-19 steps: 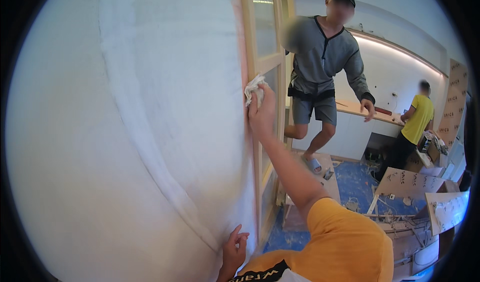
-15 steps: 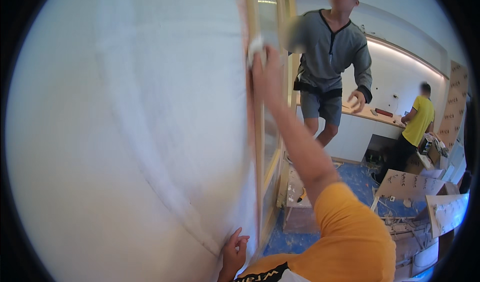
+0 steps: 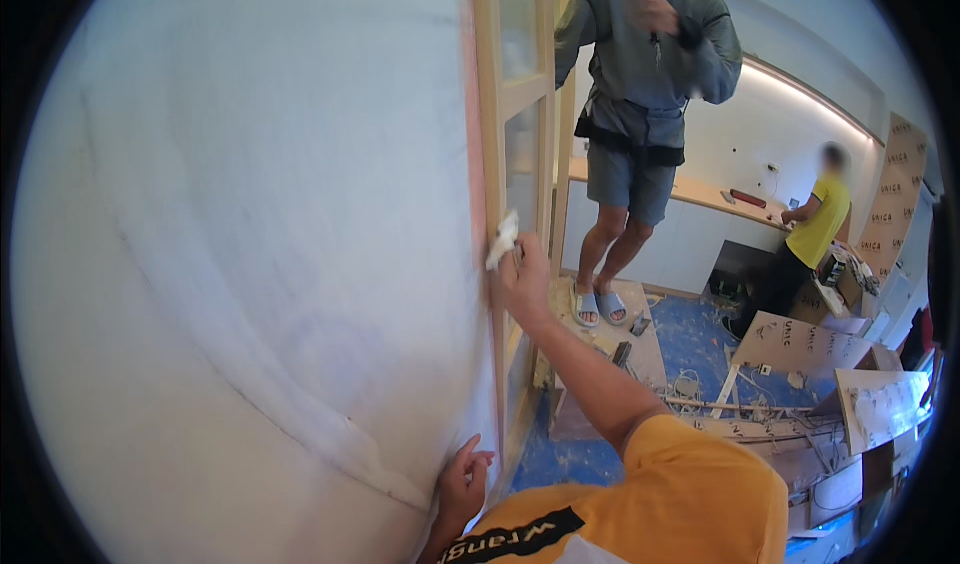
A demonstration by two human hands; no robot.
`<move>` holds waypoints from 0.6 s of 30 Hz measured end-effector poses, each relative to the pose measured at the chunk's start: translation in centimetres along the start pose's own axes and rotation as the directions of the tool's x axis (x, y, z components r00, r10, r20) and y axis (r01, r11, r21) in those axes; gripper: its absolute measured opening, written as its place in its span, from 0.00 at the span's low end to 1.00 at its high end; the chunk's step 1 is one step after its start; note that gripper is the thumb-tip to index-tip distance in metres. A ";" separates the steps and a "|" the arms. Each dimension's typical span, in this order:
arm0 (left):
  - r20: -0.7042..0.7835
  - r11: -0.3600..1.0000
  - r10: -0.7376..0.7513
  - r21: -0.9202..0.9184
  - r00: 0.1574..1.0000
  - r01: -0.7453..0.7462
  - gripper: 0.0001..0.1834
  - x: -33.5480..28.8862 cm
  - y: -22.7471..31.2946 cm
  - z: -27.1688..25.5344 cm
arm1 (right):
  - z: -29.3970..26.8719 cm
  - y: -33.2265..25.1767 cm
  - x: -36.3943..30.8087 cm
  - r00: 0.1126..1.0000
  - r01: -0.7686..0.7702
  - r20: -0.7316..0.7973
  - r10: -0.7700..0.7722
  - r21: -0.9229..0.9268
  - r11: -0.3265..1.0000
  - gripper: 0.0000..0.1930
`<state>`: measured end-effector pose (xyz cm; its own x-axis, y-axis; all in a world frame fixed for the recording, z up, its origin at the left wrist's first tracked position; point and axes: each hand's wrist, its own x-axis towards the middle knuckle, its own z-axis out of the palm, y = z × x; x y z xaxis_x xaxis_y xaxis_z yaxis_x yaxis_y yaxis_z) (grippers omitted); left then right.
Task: The person wipes the wooden frame of a door with a white cloth, focusing on the edges and corners. They use a sanding block to smooth the surface of the frame and then continue wiping with the cloth.
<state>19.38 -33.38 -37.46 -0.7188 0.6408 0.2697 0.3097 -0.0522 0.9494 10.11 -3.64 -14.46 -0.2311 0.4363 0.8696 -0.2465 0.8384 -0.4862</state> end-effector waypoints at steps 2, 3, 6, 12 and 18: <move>0.019 0.999 -0.044 0.003 0.999 0.044 0.22 0.6 0.5 -0.9 | 0.5 -0.8 0.6 0.996 -0.065 0.058 0.063 0.037 0.997 0.13; 0.033 0.999 -0.038 0.009 0.999 0.038 0.22 0.1 0.1 -0.7 | 1.2 -1.5 4.6 0.999 0.019 -0.031 -0.016 0.105 0.994 0.14; 0.030 0.997 -0.070 0.036 0.997 0.068 0.23 1.0 0.8 -1.4 | 2.6 -9.5 22.1 0.917 0.327 -0.236 -0.323 -0.020 0.945 0.14; 0.059 0.995 -0.068 -0.072 0.996 0.072 0.24 4.3 1.2 1.6 | -0.1 -15.1 36.4 0.903 0.356 -0.251 -0.349 -0.016 0.934 0.21; 0.029 0.988 -0.151 -0.021 0.988 0.152 0.24 1.1 -1.7 -0.1 | 4.6 1.7 1.8 0.989 0.073 -0.132 -0.063 0.070 0.995 0.13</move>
<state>17.94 -32.67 -38.76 -0.7391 0.6631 0.1181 0.1837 0.0298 0.9825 4.99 -2.94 -14.13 -0.0891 0.4215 0.9024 -0.3283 0.8429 -0.4262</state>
